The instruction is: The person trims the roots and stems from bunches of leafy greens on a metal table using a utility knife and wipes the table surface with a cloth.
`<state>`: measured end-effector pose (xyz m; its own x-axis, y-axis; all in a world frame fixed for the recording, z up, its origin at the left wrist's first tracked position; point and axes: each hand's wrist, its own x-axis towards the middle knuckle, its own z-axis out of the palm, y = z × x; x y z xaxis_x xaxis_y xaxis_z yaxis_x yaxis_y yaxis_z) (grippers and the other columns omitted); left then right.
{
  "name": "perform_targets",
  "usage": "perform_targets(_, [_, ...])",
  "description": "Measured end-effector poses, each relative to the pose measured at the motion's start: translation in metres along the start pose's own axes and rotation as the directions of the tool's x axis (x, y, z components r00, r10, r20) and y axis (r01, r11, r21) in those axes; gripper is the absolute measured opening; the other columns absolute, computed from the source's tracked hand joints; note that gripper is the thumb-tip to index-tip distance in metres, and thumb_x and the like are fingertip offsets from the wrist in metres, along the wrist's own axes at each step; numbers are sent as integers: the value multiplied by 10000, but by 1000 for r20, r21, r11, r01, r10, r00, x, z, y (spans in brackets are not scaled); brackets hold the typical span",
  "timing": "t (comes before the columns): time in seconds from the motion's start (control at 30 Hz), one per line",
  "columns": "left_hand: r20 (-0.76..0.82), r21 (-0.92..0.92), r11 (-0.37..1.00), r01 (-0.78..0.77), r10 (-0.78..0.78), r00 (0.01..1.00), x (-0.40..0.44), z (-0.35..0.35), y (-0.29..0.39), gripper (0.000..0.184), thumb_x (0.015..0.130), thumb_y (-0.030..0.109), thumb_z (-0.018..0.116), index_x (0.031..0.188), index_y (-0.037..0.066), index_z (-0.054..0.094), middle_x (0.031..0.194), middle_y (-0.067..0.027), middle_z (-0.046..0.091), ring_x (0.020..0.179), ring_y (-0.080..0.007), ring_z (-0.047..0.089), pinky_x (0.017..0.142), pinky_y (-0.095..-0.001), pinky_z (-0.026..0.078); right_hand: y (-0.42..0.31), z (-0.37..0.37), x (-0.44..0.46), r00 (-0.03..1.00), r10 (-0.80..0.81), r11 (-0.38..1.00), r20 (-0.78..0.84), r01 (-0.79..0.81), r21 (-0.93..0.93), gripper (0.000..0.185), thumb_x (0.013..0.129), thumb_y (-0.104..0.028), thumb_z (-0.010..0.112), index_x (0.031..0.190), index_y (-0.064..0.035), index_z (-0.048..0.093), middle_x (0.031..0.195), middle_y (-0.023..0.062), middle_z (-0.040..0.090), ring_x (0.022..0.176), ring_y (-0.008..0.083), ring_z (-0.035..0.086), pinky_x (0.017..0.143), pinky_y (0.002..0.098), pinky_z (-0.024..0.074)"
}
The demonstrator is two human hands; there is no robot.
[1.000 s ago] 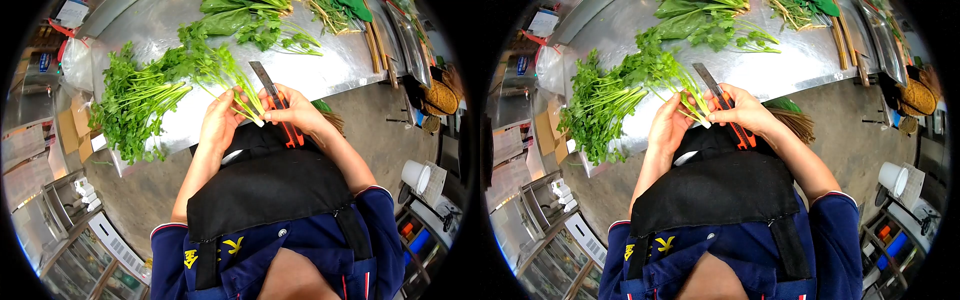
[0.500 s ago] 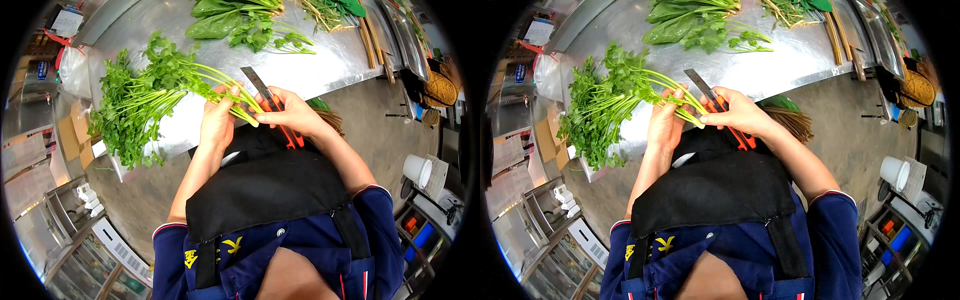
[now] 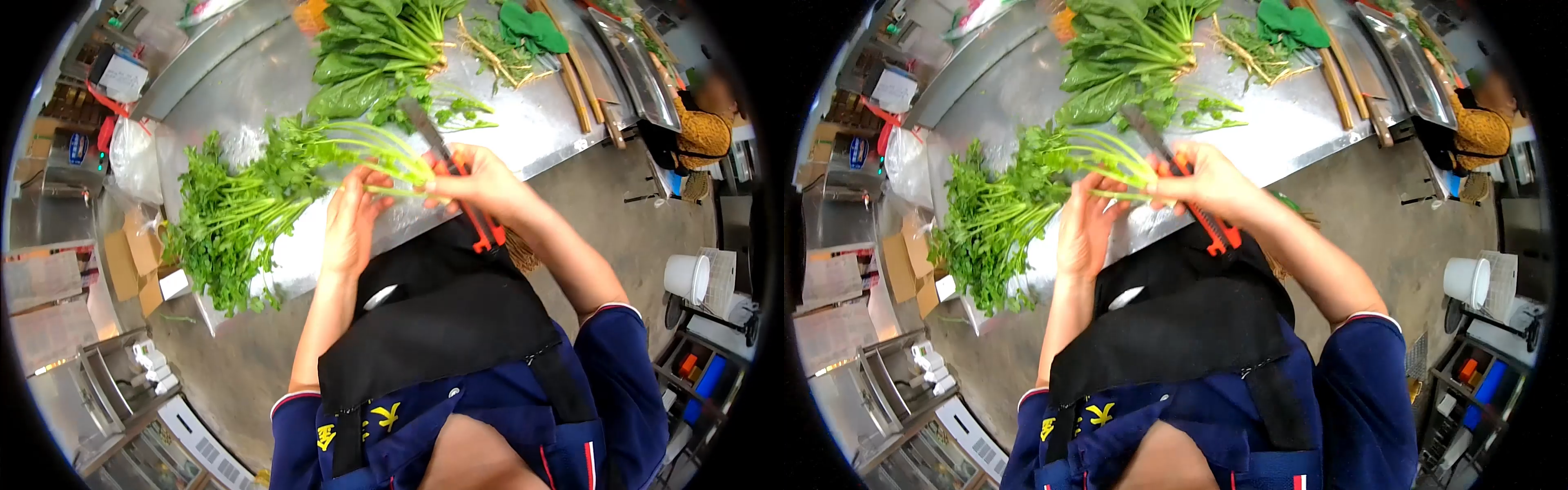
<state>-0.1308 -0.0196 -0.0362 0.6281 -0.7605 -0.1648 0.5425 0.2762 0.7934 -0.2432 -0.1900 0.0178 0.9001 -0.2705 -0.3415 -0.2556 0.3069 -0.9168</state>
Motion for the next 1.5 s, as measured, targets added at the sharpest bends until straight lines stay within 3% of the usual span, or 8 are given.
perform_targets(0.1, [177,89,996,13,-29,984,-9,-14,14,473,942,354,469,1228,-22,491,1085,-126,584,982,-193,558,859,-325,432,-61,-22,-5,988,-140,984,-63,132,-123,264,770,-131,714,966,-28,570,767,38,643,658,119,647,500,197,452])
perform_targets(0.4, [-277,565,825,-11,202,939,-25,-52,-13,174,886,145,597,977,-2,602,805,-4,588,658,-46,512,557,-174,409,-137,-69,11,877,-467,883,-110,456,-114,290,784,-129,708,1011,-27,559,813,78,621,712,123,632,511,169,436])
perform_targets(0.6, [-35,924,336,-183,551,834,-21,-51,-32,51,798,67,626,842,43,617,713,-86,565,592,-214,549,553,-301,439,-135,-24,41,927,-376,914,6,372,-161,408,763,-124,714,1100,-3,520,771,53,573,725,158,618,512,204,445])
perform_targets(0.87, [1,950,255,-182,580,814,-23,-45,-23,51,780,61,628,824,51,605,728,-84,585,635,-247,585,565,-330,462,-133,84,159,874,-423,904,240,425,48,354,804,-148,688,1089,-17,524,840,79,620,735,92,584,540,177,459])
perform_targets(1.0, [39,939,243,-245,629,777,-23,-47,-23,36,785,42,628,818,35,618,680,-72,553,563,-188,528,521,-288,420,-106,97,226,944,-306,915,123,327,-235,336,767,-266,731,982,-54,582,813,30,616,691,93,590,554,209,469])
perform_targets(1.1, [-1,927,296,-233,620,785,-23,-49,-24,34,781,48,636,809,39,620,694,-76,574,572,-194,553,526,-289,435,-79,86,236,860,-509,545,-28,297,-784,297,716,-237,737,909,-51,608,703,5,600,532,103,531,534,255,457])
perform_targets(1.27, [27,930,267,-251,633,774,-21,-49,-21,45,765,55,646,798,37,621,709,-90,591,593,-230,575,536,-309,453,7,146,218,791,-456,268,408,559,-784,238,714,-188,682,918,-82,622,794,141,651,717,281,638,638,381,491])
perform_targets(1.5, [-4,936,271,-224,646,763,-25,-48,-19,35,756,56,638,775,34,617,706,-107,592,627,-276,587,559,-343,463,31,184,214,792,-417,164,446,548,-820,268,679,-131,658,936,-80,602,815,150,639,748,314,624,662,425,479])
